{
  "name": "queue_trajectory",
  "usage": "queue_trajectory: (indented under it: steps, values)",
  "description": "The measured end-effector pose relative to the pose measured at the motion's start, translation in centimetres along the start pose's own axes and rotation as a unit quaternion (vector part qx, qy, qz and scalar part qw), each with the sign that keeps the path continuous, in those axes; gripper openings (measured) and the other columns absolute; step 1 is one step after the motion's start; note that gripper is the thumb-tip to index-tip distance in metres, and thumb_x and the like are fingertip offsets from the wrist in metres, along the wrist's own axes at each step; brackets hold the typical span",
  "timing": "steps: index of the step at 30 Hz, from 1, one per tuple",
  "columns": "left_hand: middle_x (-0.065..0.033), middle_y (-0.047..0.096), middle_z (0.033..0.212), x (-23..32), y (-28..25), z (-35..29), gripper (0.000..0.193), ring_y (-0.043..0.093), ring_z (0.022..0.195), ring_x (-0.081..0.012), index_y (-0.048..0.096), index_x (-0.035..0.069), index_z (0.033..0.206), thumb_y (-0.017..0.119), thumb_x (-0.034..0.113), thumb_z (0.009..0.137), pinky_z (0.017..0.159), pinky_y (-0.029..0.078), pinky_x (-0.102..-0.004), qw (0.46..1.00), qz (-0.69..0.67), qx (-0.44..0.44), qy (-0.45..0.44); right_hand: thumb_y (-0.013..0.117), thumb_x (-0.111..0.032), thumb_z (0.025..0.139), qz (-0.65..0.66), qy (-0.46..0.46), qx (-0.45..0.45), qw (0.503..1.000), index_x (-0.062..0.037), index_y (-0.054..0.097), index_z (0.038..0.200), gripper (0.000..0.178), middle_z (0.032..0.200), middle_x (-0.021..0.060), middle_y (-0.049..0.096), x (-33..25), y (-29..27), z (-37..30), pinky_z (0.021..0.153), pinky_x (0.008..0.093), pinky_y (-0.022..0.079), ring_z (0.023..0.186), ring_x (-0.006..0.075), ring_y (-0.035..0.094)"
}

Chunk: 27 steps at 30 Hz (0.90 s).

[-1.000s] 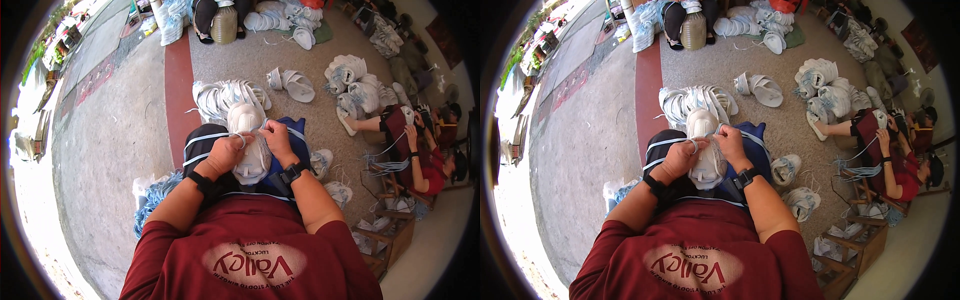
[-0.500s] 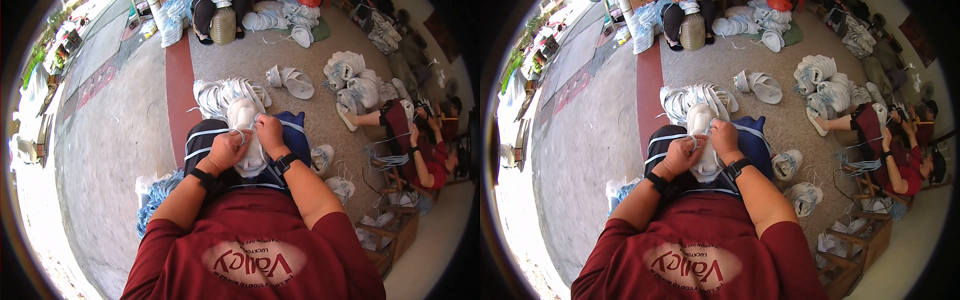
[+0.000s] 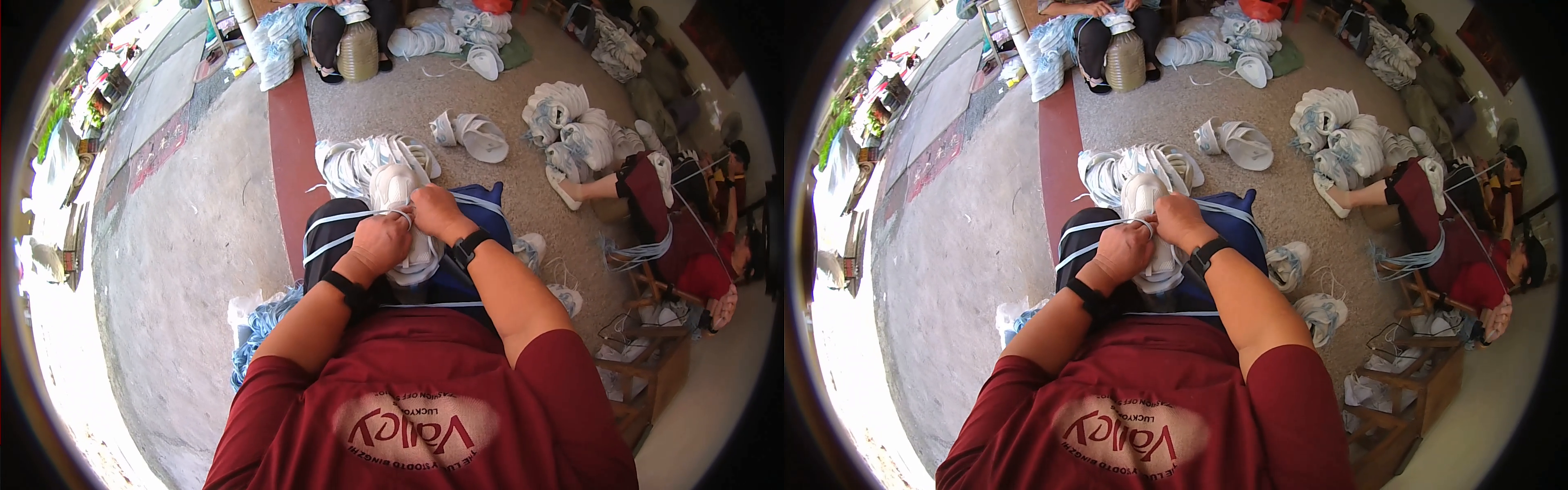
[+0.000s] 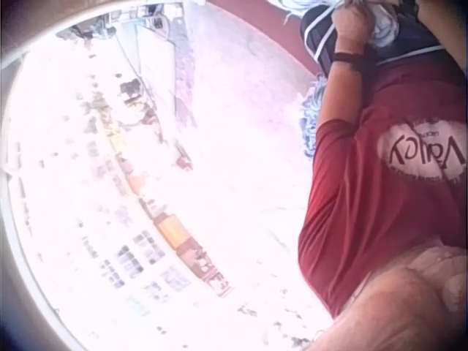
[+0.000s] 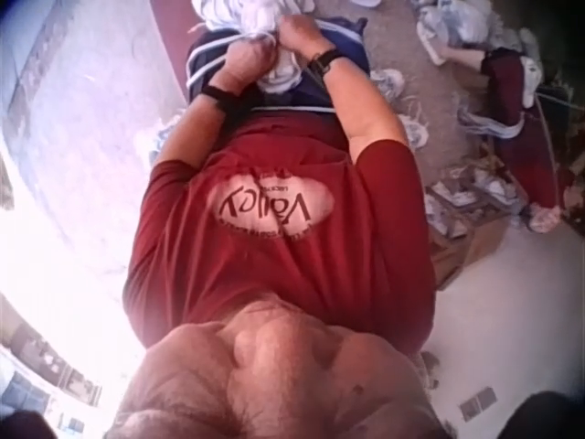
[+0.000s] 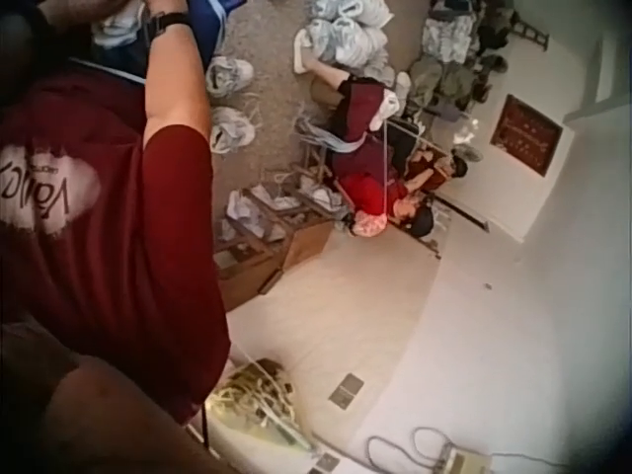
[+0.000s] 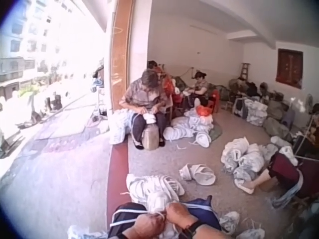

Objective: The worker is lacing a white sneaker while seated in a production area.

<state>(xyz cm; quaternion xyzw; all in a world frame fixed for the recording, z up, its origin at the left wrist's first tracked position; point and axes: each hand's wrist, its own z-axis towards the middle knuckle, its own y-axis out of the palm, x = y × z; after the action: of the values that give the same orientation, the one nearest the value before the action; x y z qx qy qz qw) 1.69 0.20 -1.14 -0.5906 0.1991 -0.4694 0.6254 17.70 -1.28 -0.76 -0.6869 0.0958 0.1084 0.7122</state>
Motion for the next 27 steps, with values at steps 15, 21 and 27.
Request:
queue_trajectory:
  steps: [15, 21, 27]
  values:
    - [-0.0089, 0.062, 0.091, 0.7, 0.3, 0.4, 0.014, 0.062, 0.07, -0.027, 0.062, 0.005, 0.086, 0.057, 0.014, 0.077, 0.06, 0.051, -0.0358, 0.996, -0.026, 0.085, 0.011, 0.058, -0.008, 0.064, 0.27, 0.036, 0.122, 0.954, -0.0018, 0.058, 0.061, 0.006, 0.067, 0.0215, 0.057, 1.3, 1.3, -1.6, 0.061, 0.0439, 0.046, 0.068, 0.039, 0.058]
    - [-0.0147, 0.059, 0.075, 1.3, 0.4, 2.5, 0.022, 0.06, 0.065, -0.0321, 0.06, 0.004, 0.077, 0.056, 0.025, 0.082, 0.058, 0.049, -0.0399, 0.999, 0.007, 0.036, -0.029, 0.058, -0.004, 0.06, 0.245, 0.037, 0.112, 0.962, -0.0012, 0.057, 0.06, 0.003, 0.064, 0.0217, 0.055, 2.2, 1.4, -1.2, 0.057, 0.041, 0.043, 0.063, 0.0376, 0.057]
    - [-0.0186, 0.063, 0.074, 1.4, 0.1, 3.7, 0.027, 0.062, 0.069, -0.0342, 0.06, 0.004, 0.075, 0.059, 0.031, 0.08, 0.061, 0.05, -0.0414, 0.989, -0.003, -0.035, -0.142, 0.057, -0.002, 0.059, 0.25, 0.008, -0.02, 0.968, 0.0006, 0.057, 0.064, 0.006, 0.066, 0.0216, 0.055, 2.7, 0.0, -0.2, 0.056, 0.0378, 0.042, 0.061, 0.0328, 0.057]
